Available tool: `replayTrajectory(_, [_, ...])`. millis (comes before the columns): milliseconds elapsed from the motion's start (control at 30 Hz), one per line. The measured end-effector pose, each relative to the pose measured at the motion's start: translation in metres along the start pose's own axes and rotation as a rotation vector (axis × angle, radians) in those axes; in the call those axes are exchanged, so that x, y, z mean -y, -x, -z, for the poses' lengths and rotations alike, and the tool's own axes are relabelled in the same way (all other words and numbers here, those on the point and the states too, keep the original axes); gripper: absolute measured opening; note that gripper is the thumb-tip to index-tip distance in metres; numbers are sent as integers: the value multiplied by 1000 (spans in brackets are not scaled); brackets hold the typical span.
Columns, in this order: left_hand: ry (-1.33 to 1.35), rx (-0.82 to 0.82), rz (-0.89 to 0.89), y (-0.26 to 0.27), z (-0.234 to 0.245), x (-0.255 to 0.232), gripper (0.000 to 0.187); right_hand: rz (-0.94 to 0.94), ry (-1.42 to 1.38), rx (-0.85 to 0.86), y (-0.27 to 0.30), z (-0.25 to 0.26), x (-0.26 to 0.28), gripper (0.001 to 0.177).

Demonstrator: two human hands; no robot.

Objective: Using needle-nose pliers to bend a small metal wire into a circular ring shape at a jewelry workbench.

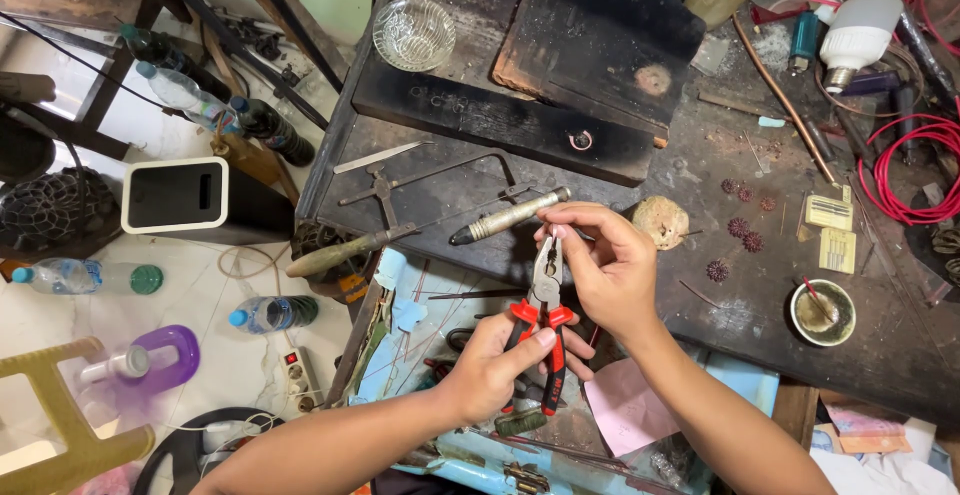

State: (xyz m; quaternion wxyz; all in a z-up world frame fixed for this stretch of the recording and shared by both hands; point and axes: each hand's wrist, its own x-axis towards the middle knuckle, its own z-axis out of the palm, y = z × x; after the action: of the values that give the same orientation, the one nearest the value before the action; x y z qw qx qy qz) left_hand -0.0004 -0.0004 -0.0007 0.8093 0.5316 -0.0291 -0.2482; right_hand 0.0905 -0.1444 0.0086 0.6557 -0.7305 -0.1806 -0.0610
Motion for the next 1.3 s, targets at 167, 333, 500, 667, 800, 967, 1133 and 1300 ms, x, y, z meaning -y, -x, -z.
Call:
replayTrajectory(167, [-9,3,-3,0,1,2,42,0,14,5,0,0,1,12])
replayTrajectory(333, [92,-45,21,1,2,12,46,7,18,5,-1,0,2,12])
replayTrajectory(500, [139,-37,-24,1,1,13,41,8,14,6,0,0,1,12])
replayTrajectory(667, [198,-46,-18,1,1,15,40,6,3,5,0,-1,-1,12])
replayTrajectory(800, [323,-34,19,0,2,23,41,-7,9,4,1,-1,-3,12])
replayTrajectory(967, [426,-28,24,1,2,29,45,-15,39,-1,2,-1,-4,10])
replayTrajectory(1133, [462,-15,73,2,0,25,39,-19,-15,-15,4,-3,-4,11])
replayTrajectory(1300, [555,77,65,5,0,29,33,-36,-31,-74,11,-6,4,10])
